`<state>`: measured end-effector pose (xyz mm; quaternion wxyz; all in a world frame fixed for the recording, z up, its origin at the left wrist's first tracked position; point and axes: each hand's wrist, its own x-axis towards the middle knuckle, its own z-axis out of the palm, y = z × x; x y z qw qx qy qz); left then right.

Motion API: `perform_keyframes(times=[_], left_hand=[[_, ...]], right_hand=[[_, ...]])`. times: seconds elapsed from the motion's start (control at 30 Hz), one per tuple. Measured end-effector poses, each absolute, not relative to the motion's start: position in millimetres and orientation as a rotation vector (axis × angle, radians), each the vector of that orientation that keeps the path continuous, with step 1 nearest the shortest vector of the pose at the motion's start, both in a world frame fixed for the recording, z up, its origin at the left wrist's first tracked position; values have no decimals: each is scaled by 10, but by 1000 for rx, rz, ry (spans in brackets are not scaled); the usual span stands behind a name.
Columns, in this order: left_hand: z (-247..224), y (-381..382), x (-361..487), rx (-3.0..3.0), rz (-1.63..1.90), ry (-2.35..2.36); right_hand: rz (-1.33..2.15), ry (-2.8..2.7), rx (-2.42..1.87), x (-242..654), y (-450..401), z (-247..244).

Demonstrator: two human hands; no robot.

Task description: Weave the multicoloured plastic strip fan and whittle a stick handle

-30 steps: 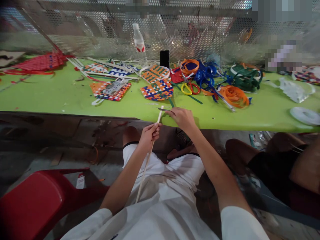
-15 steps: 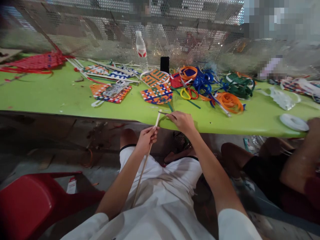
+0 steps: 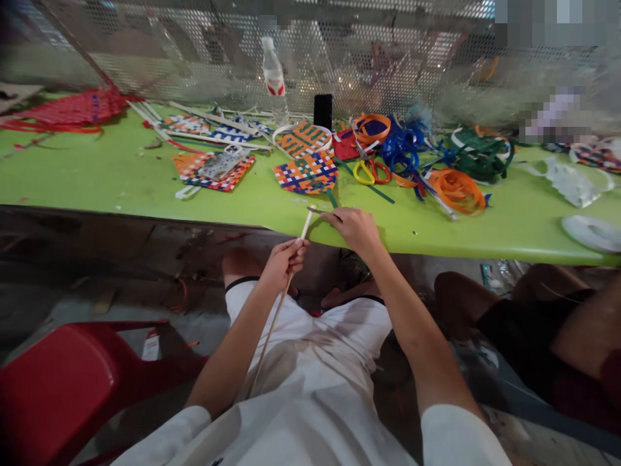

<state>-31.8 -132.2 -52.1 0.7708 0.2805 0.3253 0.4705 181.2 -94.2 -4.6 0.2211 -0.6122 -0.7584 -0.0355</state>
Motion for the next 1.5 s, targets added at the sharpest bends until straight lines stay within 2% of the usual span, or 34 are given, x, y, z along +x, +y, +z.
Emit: perform_keyframes(times=[0.33, 0.67, 0.87, 1.13, 1.5], left_hand=[[-485, -1279, -351, 491, 924, 641], [-439, -1278, -371, 292, 871, 572], [-429, -1263, -397, 216, 823, 534], [-429, -1306, -431, 148, 778, 518], [-393, -1304, -335, 181, 860, 516]], right_hand=[[-36, -2187, -1580, 1829, -977, 1], [-92, -2078, -1735, 1815, -926, -46], [-36, -2194, -1615, 1831, -964, -8], [-78, -2058, -1792, 1811, -904, -24], [-37, -2144, -1591, 1830, -971, -19]])
